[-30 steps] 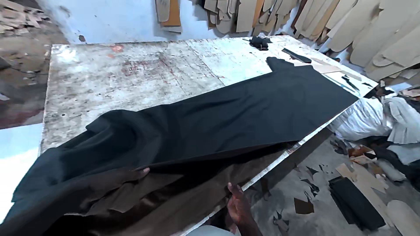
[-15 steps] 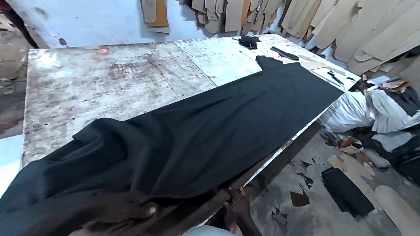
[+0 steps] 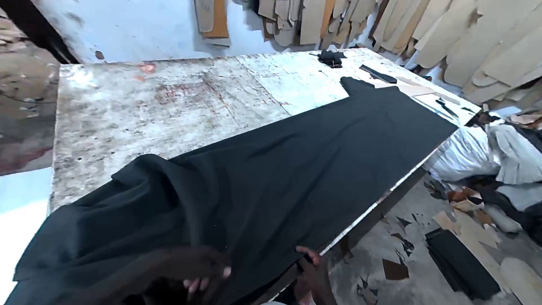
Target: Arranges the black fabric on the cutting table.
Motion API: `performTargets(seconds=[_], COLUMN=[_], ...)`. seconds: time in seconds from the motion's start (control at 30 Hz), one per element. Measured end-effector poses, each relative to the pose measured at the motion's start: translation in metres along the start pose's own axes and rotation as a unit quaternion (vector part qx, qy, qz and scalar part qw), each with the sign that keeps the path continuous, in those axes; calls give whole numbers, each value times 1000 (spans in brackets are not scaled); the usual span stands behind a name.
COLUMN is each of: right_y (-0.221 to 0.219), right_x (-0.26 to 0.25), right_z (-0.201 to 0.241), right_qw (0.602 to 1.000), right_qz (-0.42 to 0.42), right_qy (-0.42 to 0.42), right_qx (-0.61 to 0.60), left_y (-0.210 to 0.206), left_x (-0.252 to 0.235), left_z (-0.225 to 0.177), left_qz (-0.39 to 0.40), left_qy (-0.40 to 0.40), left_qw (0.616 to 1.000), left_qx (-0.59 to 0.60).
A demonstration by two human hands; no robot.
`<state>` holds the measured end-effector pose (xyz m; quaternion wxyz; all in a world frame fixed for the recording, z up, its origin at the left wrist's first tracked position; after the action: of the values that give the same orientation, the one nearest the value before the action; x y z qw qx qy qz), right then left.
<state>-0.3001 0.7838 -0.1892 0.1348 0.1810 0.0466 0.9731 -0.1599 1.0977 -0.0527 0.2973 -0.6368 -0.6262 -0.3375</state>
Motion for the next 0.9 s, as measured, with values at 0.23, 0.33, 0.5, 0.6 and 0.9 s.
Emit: performTargets(seconds=[0.23, 0.33, 0.5, 0.6, 0.9], right_y=[-8, -8, -13, -16, -7], right_x=[12, 16, 17, 14, 13], right_z=[-4, -11, 4, 8, 41], right_qw=[988, 971, 965, 971, 979], right_qz=[1, 19, -17, -22, 6], right_qy=[-64, -96, -149, -146, -51], right_qx=[-143, -216, -213, -191, -198], left_y=[214, 280, 346, 373, 393], left_x=[-4, -3, -20, -46, -63], left_z=[65, 118, 183, 216, 220], left_qz=[-532, -600, -570, -551, -517], left_qy=[-82, -4, 120, 129, 142], left_qw=[837, 798, 813, 824, 834], left_qx=[-95, -61, -22, -35, -129])
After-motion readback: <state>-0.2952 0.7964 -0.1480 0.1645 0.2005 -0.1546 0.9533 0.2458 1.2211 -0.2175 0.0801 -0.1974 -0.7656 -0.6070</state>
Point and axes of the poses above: each hand's wrist, its own x-axis away from the middle knuckle, its own y-axis out of the back of the hand, z = x × y, the point moved 4 cm from there along -x, towards the middle knuckle, and after that the axes turned 10 degrees about z, right-handed, at the moved point
